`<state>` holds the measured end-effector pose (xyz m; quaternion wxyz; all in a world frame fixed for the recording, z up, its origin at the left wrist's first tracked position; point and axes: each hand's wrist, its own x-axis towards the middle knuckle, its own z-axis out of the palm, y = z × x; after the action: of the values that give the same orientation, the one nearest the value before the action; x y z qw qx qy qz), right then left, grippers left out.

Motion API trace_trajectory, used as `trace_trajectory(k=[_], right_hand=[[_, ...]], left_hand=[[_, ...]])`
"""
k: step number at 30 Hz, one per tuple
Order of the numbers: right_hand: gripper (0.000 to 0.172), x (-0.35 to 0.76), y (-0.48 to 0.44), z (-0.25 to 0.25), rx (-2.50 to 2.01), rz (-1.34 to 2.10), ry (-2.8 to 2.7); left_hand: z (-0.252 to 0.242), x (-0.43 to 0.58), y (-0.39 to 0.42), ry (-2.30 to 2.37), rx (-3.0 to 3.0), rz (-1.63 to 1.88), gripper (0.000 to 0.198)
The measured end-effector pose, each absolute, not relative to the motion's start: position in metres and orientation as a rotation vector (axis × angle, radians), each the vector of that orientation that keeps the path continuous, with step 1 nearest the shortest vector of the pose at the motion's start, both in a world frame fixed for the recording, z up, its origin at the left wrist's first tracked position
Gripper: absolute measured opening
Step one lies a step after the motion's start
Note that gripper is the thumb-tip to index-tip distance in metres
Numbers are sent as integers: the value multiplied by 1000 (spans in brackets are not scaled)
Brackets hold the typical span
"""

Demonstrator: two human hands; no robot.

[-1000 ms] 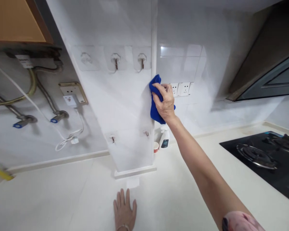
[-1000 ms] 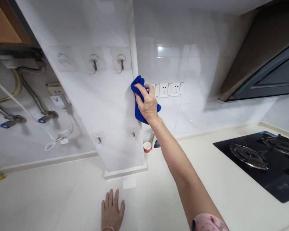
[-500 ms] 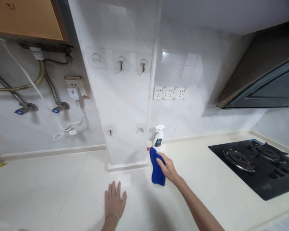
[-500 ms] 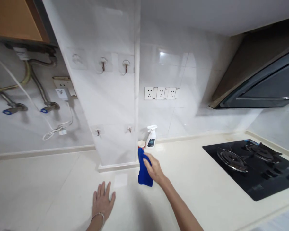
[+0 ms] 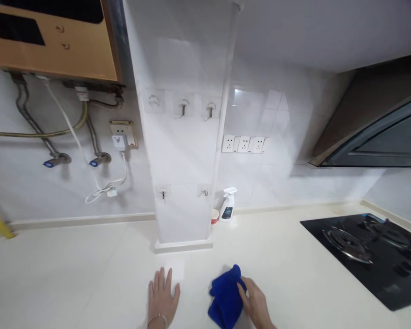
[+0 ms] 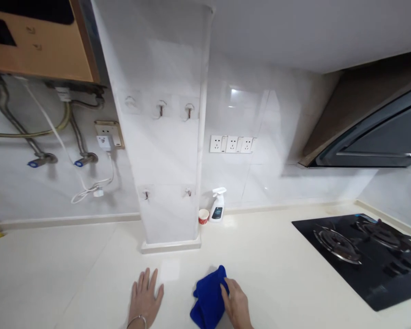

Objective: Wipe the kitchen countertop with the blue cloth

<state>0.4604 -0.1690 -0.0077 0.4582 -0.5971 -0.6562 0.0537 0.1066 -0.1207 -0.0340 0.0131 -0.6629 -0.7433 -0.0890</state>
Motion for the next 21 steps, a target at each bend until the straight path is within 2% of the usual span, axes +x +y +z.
trace_trajectory(k=[6, 12, 14, 18, 21], right_hand=[[35, 444, -163, 40, -1325, -77, -1629], [31, 427, -168, 95, -1287, 217, -1617], [30, 417, -165, 110, -1264, 210, -1611], [25, 394, -158, 121, -1076, 72, -1795], [34, 373, -161, 114, -954, 33, -1893]], left_hand=[[-44, 102, -116, -2307, -2069, -316, 67], [-46, 103, -117, -2315, -2068, -371, 67], [-45, 104, -118, -2314, -2068, -367, 68], [-40, 103, -118, -2358, -2087, -295, 69], [-33, 99, -117, -2393, -2129, -196, 70]])
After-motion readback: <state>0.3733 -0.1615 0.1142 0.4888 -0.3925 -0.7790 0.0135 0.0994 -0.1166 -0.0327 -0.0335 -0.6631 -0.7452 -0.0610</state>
